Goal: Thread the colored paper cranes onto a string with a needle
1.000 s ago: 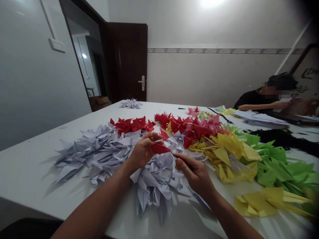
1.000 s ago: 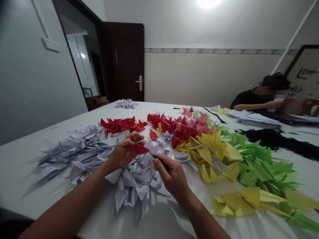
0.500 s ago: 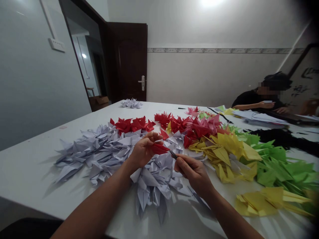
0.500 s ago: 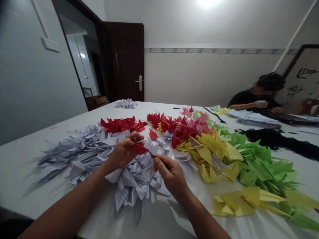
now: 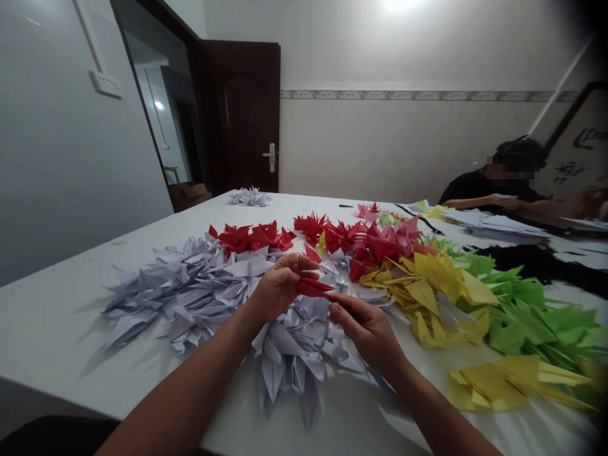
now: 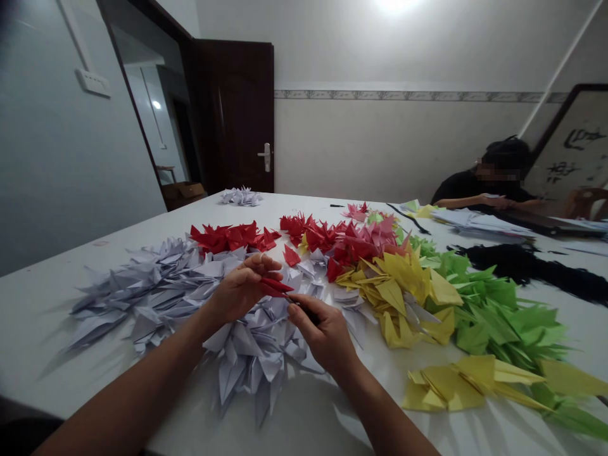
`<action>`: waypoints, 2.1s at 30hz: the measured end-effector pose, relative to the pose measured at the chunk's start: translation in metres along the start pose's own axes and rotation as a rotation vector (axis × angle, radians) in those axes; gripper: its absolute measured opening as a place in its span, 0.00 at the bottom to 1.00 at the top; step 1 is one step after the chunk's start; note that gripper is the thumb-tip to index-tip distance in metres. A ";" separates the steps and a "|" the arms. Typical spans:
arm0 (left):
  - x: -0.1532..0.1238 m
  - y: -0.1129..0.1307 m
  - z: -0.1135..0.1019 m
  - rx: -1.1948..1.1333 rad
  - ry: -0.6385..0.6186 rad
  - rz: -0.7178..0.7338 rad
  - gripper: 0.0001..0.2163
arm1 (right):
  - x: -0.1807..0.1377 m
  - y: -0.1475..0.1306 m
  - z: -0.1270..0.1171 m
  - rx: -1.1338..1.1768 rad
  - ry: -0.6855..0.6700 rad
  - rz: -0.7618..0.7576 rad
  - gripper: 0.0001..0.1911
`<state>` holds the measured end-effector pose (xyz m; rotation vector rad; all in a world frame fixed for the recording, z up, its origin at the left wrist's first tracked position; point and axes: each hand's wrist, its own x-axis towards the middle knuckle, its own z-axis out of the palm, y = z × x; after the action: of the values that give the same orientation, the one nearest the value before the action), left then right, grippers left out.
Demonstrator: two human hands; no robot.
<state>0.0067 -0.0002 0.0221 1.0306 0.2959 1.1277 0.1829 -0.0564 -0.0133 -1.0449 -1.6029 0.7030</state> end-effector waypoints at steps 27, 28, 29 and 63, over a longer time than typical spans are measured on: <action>-0.001 -0.010 0.003 0.107 -0.099 -0.017 0.11 | 0.001 0.000 -0.004 -0.423 0.069 -0.349 0.12; -0.001 -0.010 0.002 0.105 -0.094 -0.018 0.11 | 0.001 0.000 -0.004 -0.423 0.065 -0.348 0.12; -0.001 -0.010 0.002 0.105 -0.092 -0.018 0.11 | 0.001 0.000 -0.004 -0.426 0.060 -0.343 0.12; 0.013 0.058 -0.066 0.355 0.760 0.596 0.27 | 0.020 0.026 -0.037 -0.237 0.422 -0.008 0.22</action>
<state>-0.0668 0.0487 0.0370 0.9822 0.8537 2.0543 0.2238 -0.0297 -0.0160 -1.2623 -1.3379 0.2632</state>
